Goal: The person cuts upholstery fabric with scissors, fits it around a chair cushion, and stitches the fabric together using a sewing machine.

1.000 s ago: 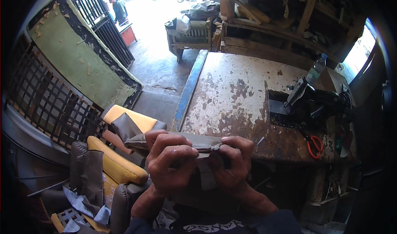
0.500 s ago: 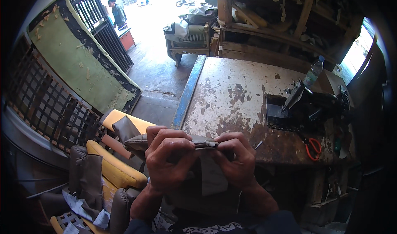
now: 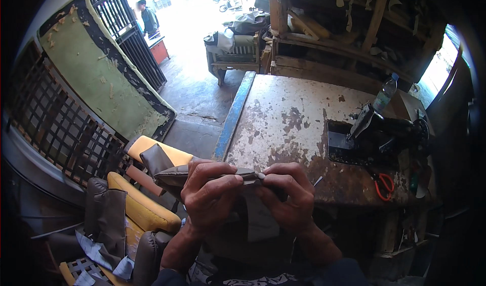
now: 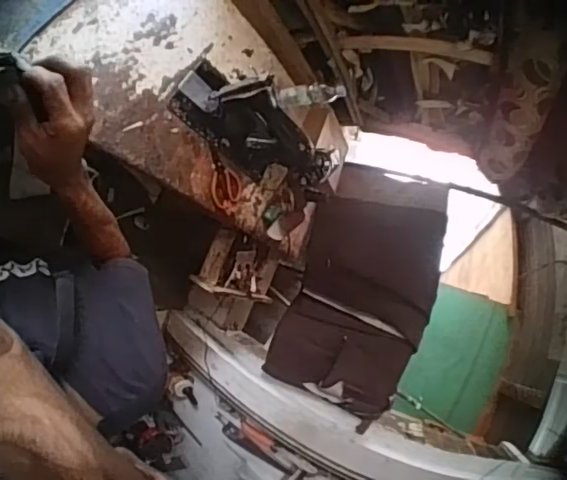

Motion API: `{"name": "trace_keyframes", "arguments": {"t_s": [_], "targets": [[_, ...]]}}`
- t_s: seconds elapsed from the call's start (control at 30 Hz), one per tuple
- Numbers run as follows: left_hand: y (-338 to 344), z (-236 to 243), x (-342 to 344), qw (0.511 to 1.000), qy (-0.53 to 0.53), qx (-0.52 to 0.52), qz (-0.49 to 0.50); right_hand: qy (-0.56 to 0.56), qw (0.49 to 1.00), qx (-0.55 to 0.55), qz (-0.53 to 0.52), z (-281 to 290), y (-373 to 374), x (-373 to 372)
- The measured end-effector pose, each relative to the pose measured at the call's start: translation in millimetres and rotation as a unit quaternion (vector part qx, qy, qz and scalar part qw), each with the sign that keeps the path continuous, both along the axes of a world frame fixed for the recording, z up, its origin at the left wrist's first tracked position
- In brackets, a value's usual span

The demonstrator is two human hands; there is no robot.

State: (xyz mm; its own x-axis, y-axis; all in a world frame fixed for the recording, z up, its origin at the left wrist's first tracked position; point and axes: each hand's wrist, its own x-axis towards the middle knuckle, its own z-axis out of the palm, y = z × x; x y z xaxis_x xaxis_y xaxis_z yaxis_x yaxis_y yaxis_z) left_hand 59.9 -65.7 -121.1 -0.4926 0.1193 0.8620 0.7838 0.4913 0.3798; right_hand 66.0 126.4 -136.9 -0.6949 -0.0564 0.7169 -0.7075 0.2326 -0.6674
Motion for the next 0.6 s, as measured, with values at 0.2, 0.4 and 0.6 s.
{"name": "trace_keyframes", "arguments": {"t_s": [0.2, 0.4, 0.6], "targets": [[-0.5, -1.0, -0.9, 1.0, 0.001, -0.001, -0.001, 0.003, 0.999, -0.025, -0.02, 0.2, -4.8, -1.8], [0.6, 5.3, 1.0, 1.0, -0.012, 0.004, -0.002, -0.009, 1.0, -0.016, -0.013, 3.7, -5.0, -2.6], [5.5, 5.0, -3.5, 0.999, -0.034, 0.029, 0.016, -0.007, 1.0, -0.017, -0.021, 3.0, -5.0, -4.6]]}}
